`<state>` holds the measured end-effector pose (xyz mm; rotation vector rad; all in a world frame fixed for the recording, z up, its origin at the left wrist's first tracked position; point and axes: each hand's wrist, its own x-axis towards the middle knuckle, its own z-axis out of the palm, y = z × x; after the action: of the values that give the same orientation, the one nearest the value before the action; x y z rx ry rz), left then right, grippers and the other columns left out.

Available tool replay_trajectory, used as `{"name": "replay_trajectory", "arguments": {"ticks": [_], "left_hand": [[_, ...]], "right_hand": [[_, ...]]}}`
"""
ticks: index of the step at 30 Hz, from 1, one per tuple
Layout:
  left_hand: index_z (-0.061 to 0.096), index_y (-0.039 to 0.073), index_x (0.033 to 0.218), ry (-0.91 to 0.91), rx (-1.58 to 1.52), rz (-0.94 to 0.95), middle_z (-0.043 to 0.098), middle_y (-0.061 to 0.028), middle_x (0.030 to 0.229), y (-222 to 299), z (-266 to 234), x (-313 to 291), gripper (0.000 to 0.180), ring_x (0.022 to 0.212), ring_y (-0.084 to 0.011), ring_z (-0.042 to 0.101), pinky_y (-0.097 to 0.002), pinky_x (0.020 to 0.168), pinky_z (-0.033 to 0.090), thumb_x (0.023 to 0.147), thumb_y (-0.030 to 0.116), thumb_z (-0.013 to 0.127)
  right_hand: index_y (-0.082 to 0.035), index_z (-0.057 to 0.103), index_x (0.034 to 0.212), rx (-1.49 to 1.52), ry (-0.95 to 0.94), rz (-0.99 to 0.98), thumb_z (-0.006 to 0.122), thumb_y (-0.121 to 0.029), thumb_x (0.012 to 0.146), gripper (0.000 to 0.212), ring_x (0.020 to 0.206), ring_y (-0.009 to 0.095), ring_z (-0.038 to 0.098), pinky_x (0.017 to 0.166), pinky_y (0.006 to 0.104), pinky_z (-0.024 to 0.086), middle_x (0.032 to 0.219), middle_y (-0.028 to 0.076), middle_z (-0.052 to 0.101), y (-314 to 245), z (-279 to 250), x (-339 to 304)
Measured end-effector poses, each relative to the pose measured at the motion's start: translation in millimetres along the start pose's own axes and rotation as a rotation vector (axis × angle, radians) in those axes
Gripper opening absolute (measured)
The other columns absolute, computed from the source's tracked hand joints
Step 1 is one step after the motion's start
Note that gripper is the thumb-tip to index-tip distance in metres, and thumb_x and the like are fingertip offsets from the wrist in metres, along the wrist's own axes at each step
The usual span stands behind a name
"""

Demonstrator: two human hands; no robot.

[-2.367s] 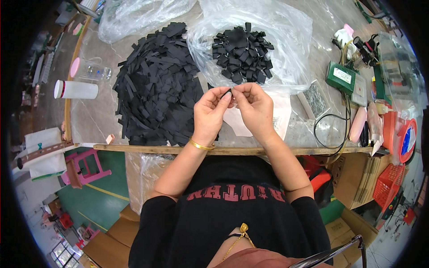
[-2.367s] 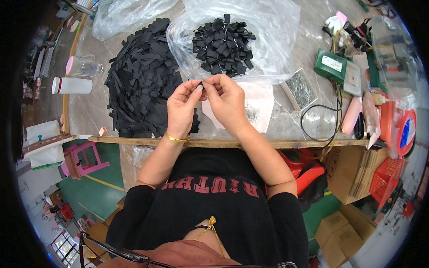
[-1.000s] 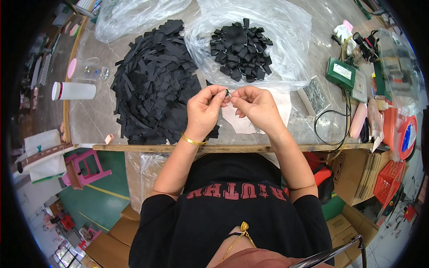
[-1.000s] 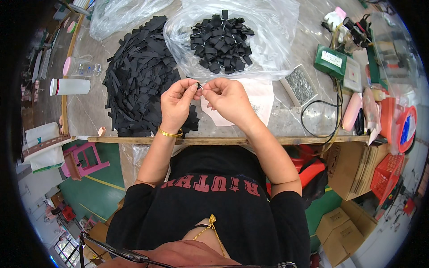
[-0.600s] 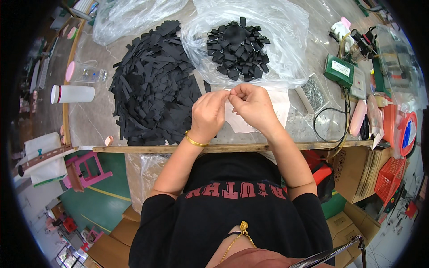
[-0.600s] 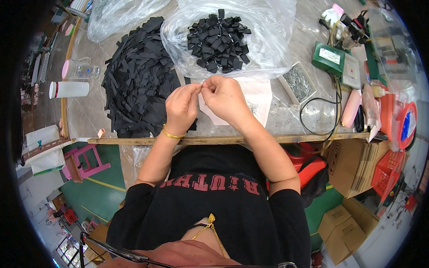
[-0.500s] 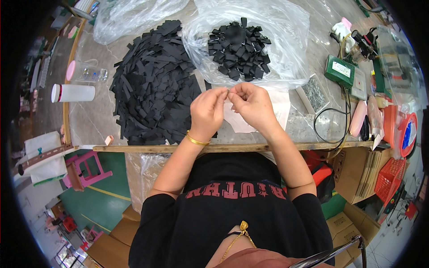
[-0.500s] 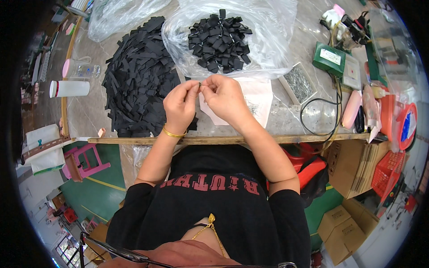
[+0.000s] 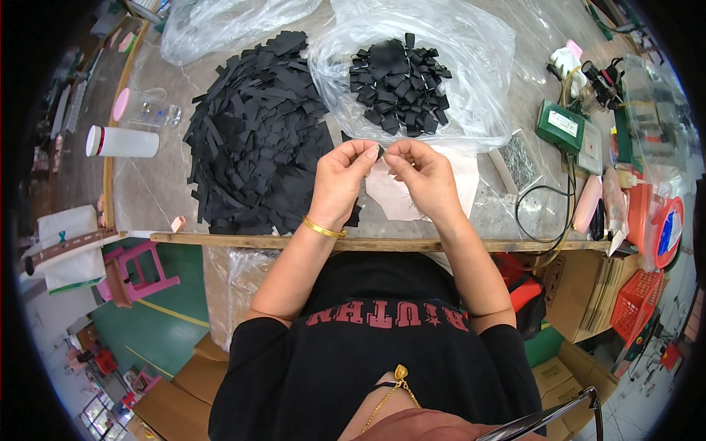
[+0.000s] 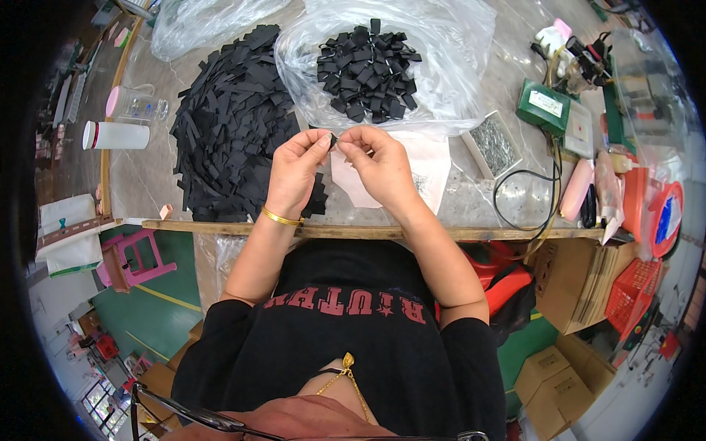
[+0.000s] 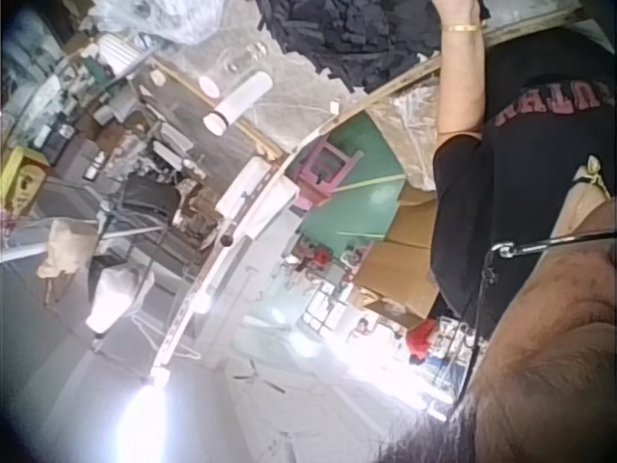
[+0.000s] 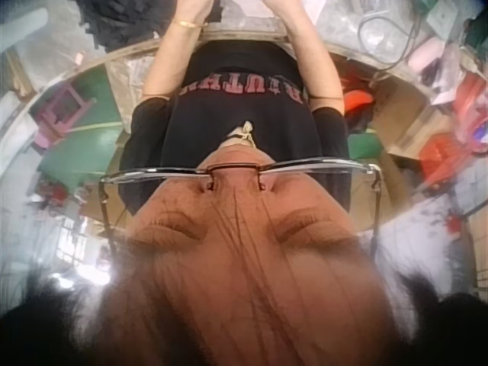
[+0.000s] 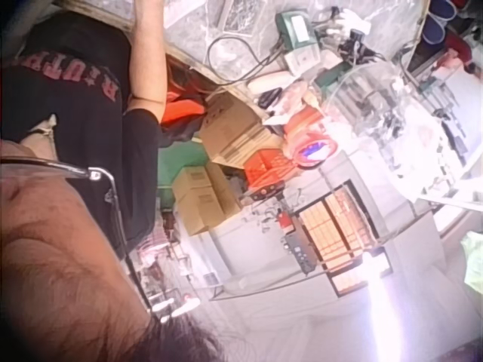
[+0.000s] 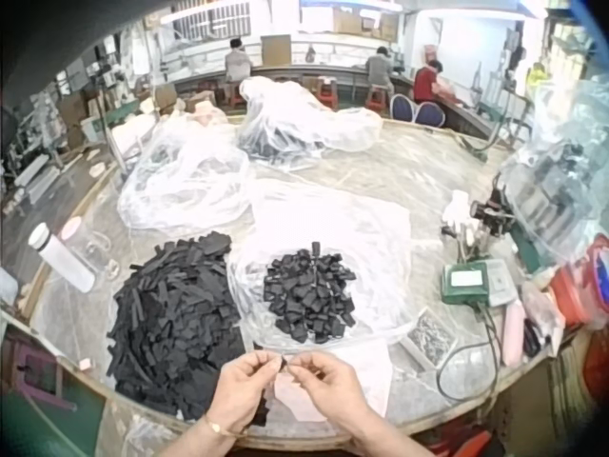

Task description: Assembling small black plastic components by inserting small metal pins into them.

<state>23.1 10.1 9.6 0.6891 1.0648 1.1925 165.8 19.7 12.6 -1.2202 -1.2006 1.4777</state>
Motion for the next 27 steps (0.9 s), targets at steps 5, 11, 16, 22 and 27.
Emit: {"name": "replay_trajectory", "arguments": {"ticks": [5,11,16,22,27], "left_hand": [[0.059,-0.003,0.092,-0.041,-0.067,-0.059,0.059,-0.0021,0.080,6,-2,0,0.014,0.066,-0.0066,0.048,-0.0181,0.060,0.038,0.081,0.006,0.059],[0.060,-0.003,0.090,-0.049,0.075,-0.071,0.060,-0.0020,0.080,15,-1,-3,0.014,0.067,-0.0053,0.048,-0.0179,0.061,0.038,0.080,0.007,0.061],[0.059,-0.003,0.092,-0.016,0.093,0.020,0.060,-0.0022,0.083,12,4,-7,0.015,0.068,-0.0040,0.048,-0.0170,0.062,0.038,0.081,0.007,0.060],[0.059,-0.002,0.094,0.008,-0.007,0.062,0.059,-0.0013,0.083,5,5,-8,0.017,0.075,-0.0050,0.051,-0.0178,0.067,0.040,0.081,0.008,0.061],[0.059,-0.002,0.097,-0.055,-0.111,0.030,0.061,-0.0033,0.086,3,4,-8,0.018,0.077,-0.0068,0.053,-0.0188,0.070,0.042,0.081,0.005,0.061]], "right_hand": [[0.001,0.060,0.086,0.056,-0.018,0.032,0.060,-0.005,0.079,0.009,0.066,0.006,0.052,0.058,0.0199,0.044,0.074,0.002,0.059,1,-2,0],[0.002,0.060,0.087,0.104,-0.049,0.059,0.061,-0.007,0.080,0.012,0.064,0.007,0.054,0.058,0.0198,0.045,0.074,0.003,0.061,2,-5,0],[0.002,0.060,0.086,0.148,-0.041,0.094,0.062,-0.009,0.080,0.013,0.063,0.008,0.055,0.057,0.0203,0.045,0.074,0.004,0.061,-5,-1,-3],[0.001,0.058,0.087,0.130,-0.021,0.044,0.059,-0.013,0.082,0.015,0.064,0.007,0.054,0.056,0.0202,0.044,0.072,0.002,0.059,-4,-1,-6],[-0.001,0.057,0.086,0.128,-0.004,0.019,0.057,-0.018,0.084,0.017,0.062,0.005,0.052,0.052,0.0189,0.041,0.071,0.000,0.055,0,1,-6]]}}
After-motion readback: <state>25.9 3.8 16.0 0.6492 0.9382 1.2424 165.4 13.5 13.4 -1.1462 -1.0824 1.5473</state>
